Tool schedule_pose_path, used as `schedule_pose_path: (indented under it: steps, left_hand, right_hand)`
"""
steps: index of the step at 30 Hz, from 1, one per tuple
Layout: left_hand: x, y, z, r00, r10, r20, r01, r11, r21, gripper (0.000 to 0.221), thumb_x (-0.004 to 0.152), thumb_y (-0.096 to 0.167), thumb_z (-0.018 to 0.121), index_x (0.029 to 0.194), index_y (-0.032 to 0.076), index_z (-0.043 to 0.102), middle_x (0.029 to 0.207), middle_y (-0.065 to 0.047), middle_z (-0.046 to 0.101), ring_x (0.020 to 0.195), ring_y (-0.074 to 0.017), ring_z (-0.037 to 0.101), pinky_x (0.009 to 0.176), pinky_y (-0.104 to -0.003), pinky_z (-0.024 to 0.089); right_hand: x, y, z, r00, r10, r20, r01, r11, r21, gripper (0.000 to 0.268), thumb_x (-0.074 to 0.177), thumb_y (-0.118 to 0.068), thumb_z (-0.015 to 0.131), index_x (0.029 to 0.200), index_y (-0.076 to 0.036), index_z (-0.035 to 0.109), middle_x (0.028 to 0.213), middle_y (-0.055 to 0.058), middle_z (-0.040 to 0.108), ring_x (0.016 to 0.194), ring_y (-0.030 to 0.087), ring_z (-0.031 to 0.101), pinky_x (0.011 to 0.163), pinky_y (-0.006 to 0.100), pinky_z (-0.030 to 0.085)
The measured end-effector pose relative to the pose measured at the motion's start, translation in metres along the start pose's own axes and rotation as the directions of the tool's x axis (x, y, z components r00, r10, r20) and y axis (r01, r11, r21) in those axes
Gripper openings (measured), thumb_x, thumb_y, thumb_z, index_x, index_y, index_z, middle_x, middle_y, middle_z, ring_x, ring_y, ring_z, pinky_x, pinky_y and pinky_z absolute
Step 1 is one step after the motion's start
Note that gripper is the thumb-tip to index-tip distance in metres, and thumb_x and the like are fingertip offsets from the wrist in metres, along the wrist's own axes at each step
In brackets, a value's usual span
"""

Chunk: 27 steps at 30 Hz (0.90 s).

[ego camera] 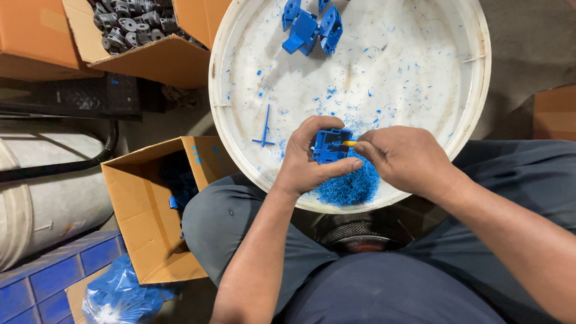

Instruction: The person uses a deburring tool to remove excess plastic material from blue components, working over a bucket lid that collects the shavings.

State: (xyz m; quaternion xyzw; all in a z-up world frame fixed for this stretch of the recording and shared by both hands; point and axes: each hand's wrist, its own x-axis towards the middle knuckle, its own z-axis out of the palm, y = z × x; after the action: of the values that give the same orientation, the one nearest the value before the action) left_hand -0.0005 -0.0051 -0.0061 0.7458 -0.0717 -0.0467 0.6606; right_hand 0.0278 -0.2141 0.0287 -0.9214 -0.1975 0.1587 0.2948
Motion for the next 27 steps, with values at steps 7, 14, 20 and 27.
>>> schedule_pose_path:
  steps: [7,14,20,27]
  left_hand:
    - [0.0,0.005,-0.001,0.996,-0.086,0.023,0.088,0.984,-0.155,0.057,0.069,0.018,0.097,0.116,0.009,0.065,0.097,0.002,0.069,0.088,-0.0053,0.066,0.079,-0.023,0.057]
    - [0.003,0.026,-0.007,0.965,0.26,-0.03,-0.229,0.896,0.379,0.052,0.071,0.024,0.097,0.11,0.014,0.064,0.086,0.002,0.063,0.08,-0.0166,0.059,0.074,-0.033,0.049]
    - [0.006,0.027,0.0,0.944,0.331,0.012,-0.199,0.54,0.818,0.053,0.072,0.037,0.091,0.114,0.014,0.067,0.087,-0.003,0.059,0.087,-0.0286,0.057,0.077,-0.045,0.041]
    - [0.008,0.022,0.0,0.954,0.296,-0.049,-0.157,0.631,0.76,0.056,0.073,0.035,0.086,0.118,0.01,0.065,0.094,-0.006,0.061,0.091,-0.0302,0.059,0.08,-0.044,0.047]
  right_hand:
    - [0.0,0.014,-0.002,0.988,-0.138,-0.063,0.141,0.99,0.033,0.032,0.098,-0.039,0.057,0.096,-0.014,0.077,0.079,0.01,0.072,0.075,0.033,0.068,0.065,0.043,0.052]
    - [-0.001,0.026,-0.006,0.968,-0.167,-0.187,0.185,0.979,0.083,0.036,0.103,-0.037,0.058,0.09,-0.008,0.073,0.077,0.012,0.069,0.073,0.034,0.067,0.064,0.041,0.051]
    - [-0.003,0.026,-0.005,0.939,-0.132,-0.318,0.18,0.976,0.127,0.032,0.106,-0.034,0.06,0.107,-0.005,0.074,0.082,0.012,0.069,0.074,0.03,0.069,0.066,0.037,0.051]
    - [-0.002,0.03,0.004,0.965,-0.038,-0.259,0.135,0.92,0.367,0.032,0.1,-0.028,0.069,0.119,-0.002,0.07,0.087,0.009,0.073,0.074,0.015,0.068,0.068,0.031,0.053]
